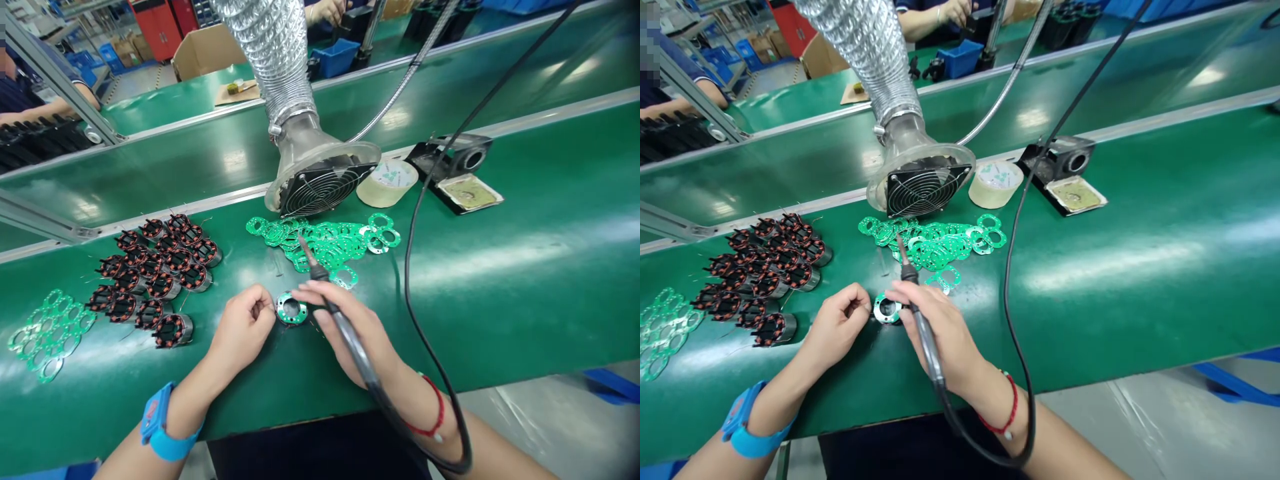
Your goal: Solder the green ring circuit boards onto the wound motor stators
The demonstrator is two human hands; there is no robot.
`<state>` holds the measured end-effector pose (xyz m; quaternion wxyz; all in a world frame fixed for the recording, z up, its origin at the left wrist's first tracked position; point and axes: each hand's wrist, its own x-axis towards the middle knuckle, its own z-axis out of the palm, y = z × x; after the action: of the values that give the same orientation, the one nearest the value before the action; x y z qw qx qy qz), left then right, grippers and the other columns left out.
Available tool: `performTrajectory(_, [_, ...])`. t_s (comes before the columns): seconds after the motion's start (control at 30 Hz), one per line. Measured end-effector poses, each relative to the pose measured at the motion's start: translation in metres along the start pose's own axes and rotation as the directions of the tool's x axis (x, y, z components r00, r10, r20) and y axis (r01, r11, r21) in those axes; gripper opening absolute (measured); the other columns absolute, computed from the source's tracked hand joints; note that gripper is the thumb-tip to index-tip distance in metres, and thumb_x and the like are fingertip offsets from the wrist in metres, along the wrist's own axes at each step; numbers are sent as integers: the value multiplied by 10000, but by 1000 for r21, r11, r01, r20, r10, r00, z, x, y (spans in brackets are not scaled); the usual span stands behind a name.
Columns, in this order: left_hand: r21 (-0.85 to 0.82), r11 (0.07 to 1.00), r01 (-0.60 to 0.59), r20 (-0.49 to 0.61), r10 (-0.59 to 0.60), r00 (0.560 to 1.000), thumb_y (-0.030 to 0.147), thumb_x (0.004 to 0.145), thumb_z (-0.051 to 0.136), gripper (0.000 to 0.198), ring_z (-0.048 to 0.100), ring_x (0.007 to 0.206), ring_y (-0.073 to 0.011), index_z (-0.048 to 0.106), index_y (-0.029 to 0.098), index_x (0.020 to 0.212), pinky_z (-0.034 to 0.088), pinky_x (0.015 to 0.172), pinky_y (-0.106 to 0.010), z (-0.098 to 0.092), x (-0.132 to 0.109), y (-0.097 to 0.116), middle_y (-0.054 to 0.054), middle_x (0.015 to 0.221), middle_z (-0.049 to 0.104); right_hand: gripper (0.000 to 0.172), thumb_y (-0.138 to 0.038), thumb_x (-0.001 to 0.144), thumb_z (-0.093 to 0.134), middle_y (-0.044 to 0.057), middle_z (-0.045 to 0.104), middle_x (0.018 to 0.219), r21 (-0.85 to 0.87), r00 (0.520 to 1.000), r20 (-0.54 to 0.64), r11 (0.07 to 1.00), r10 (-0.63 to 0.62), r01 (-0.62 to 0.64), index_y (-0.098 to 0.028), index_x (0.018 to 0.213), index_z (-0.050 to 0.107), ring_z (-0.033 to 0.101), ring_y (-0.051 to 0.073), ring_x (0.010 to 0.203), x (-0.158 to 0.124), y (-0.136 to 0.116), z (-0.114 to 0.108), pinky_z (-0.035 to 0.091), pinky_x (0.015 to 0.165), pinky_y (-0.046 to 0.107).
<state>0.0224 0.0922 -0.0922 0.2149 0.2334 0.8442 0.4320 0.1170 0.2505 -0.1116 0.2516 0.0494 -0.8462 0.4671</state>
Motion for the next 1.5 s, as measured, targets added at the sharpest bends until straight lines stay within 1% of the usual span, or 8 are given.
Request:
performTrajectory(0.1, [20,1000,-20,-9,20,1000,162,749,414,113,370,557,-103,415,189,639,279,546,-229,0,0,1,55,579,394,530,-109,833,487,101,569,1268,-89,977,209,995,-34,53,-228,1339,383,516,244,1178,5,0,4,454,956,456])
performTrajectory(0.23, [20,1000,-14,-1,14,1000,166,772,422,127,381,553,-106,416,192,647,289,544,-230,0,0,0,54,578,401,569,-62,815,455,95,576,1206,-105,964,265,993,-27,56,-225,1350,351,528,231,1096,6,2,8,475,906,448])
performTrajectory(0.4, [49,999,16,91,-20,996,280,843,503,145,499,674,-139,506,199,964,373,606,-246,-6,-6,-5,14,780,547,488,-224,866,551,110,600,1077,-236,987,157,972,27,11,-199,1323,380,550,250,949,5,8,11,493,808,449])
performTrajectory(0.5, [202,974,-99,142,71,987,205,850,487,60,504,726,-155,540,204,878,364,651,-263,-10,-8,-6,-5,810,557,513,-289,872,568,119,609,1076,-274,993,114,962,35,-3,-185,1333,370,555,258,934,6,9,12,496,792,451])
performTrajectory(0.77, [87,988,-126,-18,128,992,191,879,455,147,466,691,-132,539,186,758,345,635,-234,-9,-4,-4,11,727,517,436,-278,939,463,49,707,961,-71,992,-121,997,-19,11,-247,1367,386,654,192,826,-1,5,0,524,767,370])
performTrajectory(0.93, [8,989,-148,-136,148,980,201,874,478,129,473,693,-130,564,180,781,359,644,-230,-8,-1,-11,5,742,530,323,-422,941,434,24,657,685,61,960,-278,997,-33,52,-215,1082,638,626,157,577,-10,4,-11,526,582,312])
performTrajectory(1.23, [84,976,-203,-114,212,971,197,873,487,126,516,754,-149,582,184,792,389,683,-242,-8,2,-8,-15,770,563,308,-399,938,425,43,692,727,25,960,-278,998,-42,51,-209,929,667,670,180,650,-6,-2,-12,537,607,322])
performTrajectory(1.5, [-75,991,-111,-104,103,989,231,843,528,113,501,682,-123,614,172,801,380,629,-222,-9,4,-13,-3,763,570,292,-393,936,439,-1,646,631,183,968,-239,982,83,-40,-215,1010,658,620,137,541,-16,4,-7,516,565,278])
